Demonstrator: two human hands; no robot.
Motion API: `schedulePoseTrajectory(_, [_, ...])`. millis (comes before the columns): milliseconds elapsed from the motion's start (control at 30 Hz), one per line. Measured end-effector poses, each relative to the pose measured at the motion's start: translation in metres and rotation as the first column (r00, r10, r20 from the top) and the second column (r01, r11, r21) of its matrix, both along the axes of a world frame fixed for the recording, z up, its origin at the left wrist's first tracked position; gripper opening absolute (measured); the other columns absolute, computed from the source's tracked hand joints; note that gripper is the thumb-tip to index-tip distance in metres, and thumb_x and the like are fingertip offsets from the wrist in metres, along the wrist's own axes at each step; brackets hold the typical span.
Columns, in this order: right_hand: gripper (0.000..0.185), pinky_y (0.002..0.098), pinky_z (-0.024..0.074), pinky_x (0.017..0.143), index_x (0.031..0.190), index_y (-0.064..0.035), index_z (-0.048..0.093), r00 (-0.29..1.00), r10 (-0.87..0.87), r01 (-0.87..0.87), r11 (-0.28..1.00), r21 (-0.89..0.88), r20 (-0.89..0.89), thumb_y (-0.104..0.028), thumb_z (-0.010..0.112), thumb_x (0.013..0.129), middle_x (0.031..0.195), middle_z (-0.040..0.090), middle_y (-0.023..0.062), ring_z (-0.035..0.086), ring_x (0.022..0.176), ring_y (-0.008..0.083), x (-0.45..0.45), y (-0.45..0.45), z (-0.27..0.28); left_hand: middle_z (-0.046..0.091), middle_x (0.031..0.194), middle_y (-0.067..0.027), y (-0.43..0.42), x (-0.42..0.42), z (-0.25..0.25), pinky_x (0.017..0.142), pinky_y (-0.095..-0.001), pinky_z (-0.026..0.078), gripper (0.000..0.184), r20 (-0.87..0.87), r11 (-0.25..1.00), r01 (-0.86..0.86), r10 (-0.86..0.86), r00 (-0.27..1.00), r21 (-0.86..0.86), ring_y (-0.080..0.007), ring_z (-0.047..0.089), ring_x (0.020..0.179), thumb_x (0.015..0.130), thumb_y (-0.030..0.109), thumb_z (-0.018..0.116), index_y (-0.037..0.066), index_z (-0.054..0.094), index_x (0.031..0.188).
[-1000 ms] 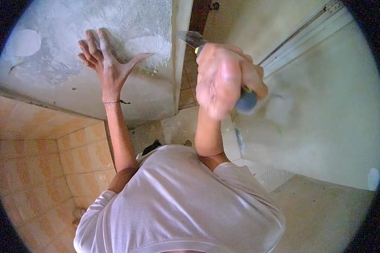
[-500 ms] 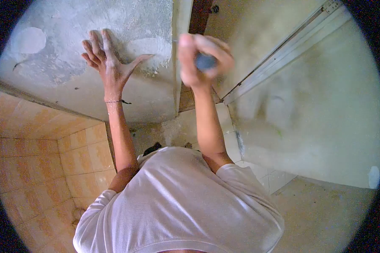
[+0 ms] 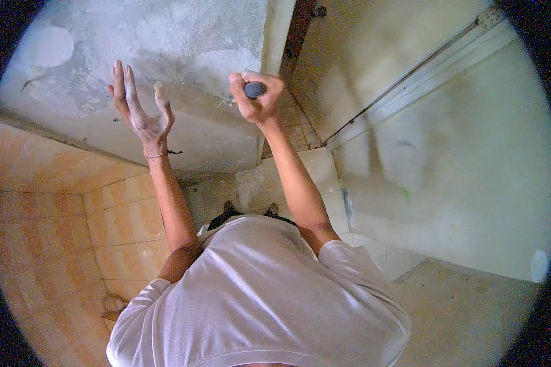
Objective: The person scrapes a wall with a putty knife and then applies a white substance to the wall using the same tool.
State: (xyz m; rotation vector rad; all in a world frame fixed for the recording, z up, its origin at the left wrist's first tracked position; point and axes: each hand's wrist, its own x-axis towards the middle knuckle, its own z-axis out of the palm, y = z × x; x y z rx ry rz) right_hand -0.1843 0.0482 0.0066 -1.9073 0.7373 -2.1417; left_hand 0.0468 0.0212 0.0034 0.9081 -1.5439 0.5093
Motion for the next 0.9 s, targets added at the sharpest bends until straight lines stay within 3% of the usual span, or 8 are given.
schedulePoseTrajectory(200, [0.038,0.0296,0.035,0.044,0.063,-0.0051,0.045,0.89,0.403,-0.378,0.913,-0.152,0.214,-0.005,0.065,0.094,0.052,0.051,0.0006,0.046,0.044,0.013,0.017,0.031,0.01,0.04,0.164,-0.0153,-0.001,0.012,-0.02,0.129,-0.0586,0.017,0.074,0.02,0.995,-0.041,0.04,0.999,0.089,-0.0385,0.034,0.155,0.089,0.02,0.067,0.012,0.044,0.159])
schedulePoseTrajectory(367, [0.029,0.0297,0.0366,0.044,0.07,-0.0046,0.05,0.992,-0.006,0.002,1.0,-0.026,-0.128,0.001,0.07,0.09,0.053,0.051,0.0046,0.046,0.046,0.0115,0.015,-0.007,-0.035,0.034,0.168,-0.0123,-0.007,0.0,-0.04,0.13,-0.0593,0.013,0.077,0.022,0.99,-0.023,0.02,1.0,0.14,-0.0388,0.026,0.158,0.089,0.023,0.067,0.014,0.042,0.161])
schedulePoseTrajectory(500, [0.026,0.0283,0.0364,0.047,0.068,-0.0032,0.058,0.909,-0.015,0.06,0.994,-0.095,0.416,-0.002,0.074,0.089,0.054,0.056,0.0057,0.052,0.048,0.0127,0.026,0.014,-0.026,0.031,0.171,-0.0094,-0.012,-0.009,-0.048,0.13,-0.0597,0.008,0.077,0.067,0.985,-0.034,0.023,0.997,0.17,-0.0379,0.017,0.16,0.089,0.025,0.068,0.014,0.042,0.161])
schedulePoseTrajectory(567, [0.02,0.032,0.0477,0.054,0.081,-0.0065,0.058,0.974,0.199,-0.194,0.98,-0.05,0.106,-0.001,0.077,0.085,0.066,0.066,0.005,0.059,0.052,0.0176,0.001,0.021,-0.021,0.029,0.172,-0.009,-0.014,-0.013,-0.051,0.13,-0.0591,0.003,0.078,0.061,0.983,-0.045,0.035,0.998,0.176,-0.0373,0.012,0.161,0.089,0.028,0.068,0.011,0.042,0.161])
schedulePoseTrajectory(600, [0.024,0.0311,0.0457,0.052,0.072,-0.0066,0.055,0.989,-0.052,0.07,0.99,-0.126,0.142,-0.002,0.073,0.088,0.058,0.059,0.002,0.059,0.051,0.017,0.02,0.012,-0.012,0.029,0.172,-0.009,-0.017,-0.014,-0.053,0.13,-0.0591,0.003,0.078,0.063,0.983,-0.037,0.026,0.998,0.177,-0.0373,0.012,0.161,0.089,0.028,0.068,0.011,0.042,0.161])
schedulePoseTrajectory(733, [0.037,0.0312,0.0417,0.047,0.062,-0.0067,0.047,0.98,-0.161,0.177,0.974,0.144,-0.118,-0.002,0.069,0.092,0.051,0.052,0.0,0.054,0.047,0.016,0.007,-0.005,-0.04,0.027,0.173,-0.0097,-0.017,-0.016,-0.06,0.13,-0.0575,-0.001,0.077,0.082,0.977,-0.077,0.062,0.995,0.197,-0.0375,0.007,0.162,0.092,0.031,0.066,0.009,0.042,0.161])
schedulePoseTrajectory(833, [0.04,0.0308,0.0351,0.043,0.06,-0.0069,0.047,0.854,0.363,-0.375,0.926,-0.042,0.373,-0.006,0.07,0.092,0.049,0.049,-0.0039,0.04,0.04,0.0159,0.019,0.037,-0.002,0.026,0.173,-0.0103,-0.02,-0.011,-0.058,0.13,-0.0569,-0.002,0.076,0.1,0.973,-0.098,0.079,0.992,0.21,-0.0377,0.006,0.162,0.093,0.032,0.065,0.008,0.041,0.161])
schedulePoseTrajectory(900, [0.042,0.0292,0.028,0.045,0.061,-0.0041,0.04,0.889,0.349,-0.34,0.937,-0.083,0.296,-0.011,0.062,0.097,0.052,0.047,0.0014,0.04,0.044,0.0117,0.024,0.033,0.0,0.026,0.173,-0.0105,-0.02,-0.011,-0.059,0.13,-0.0567,-0.002,0.076,0.109,0.972,-0.086,0.063,0.992,0.219,-0.0377,0.006,0.162,0.093,0.032,0.064,0.008,0.041,0.161])
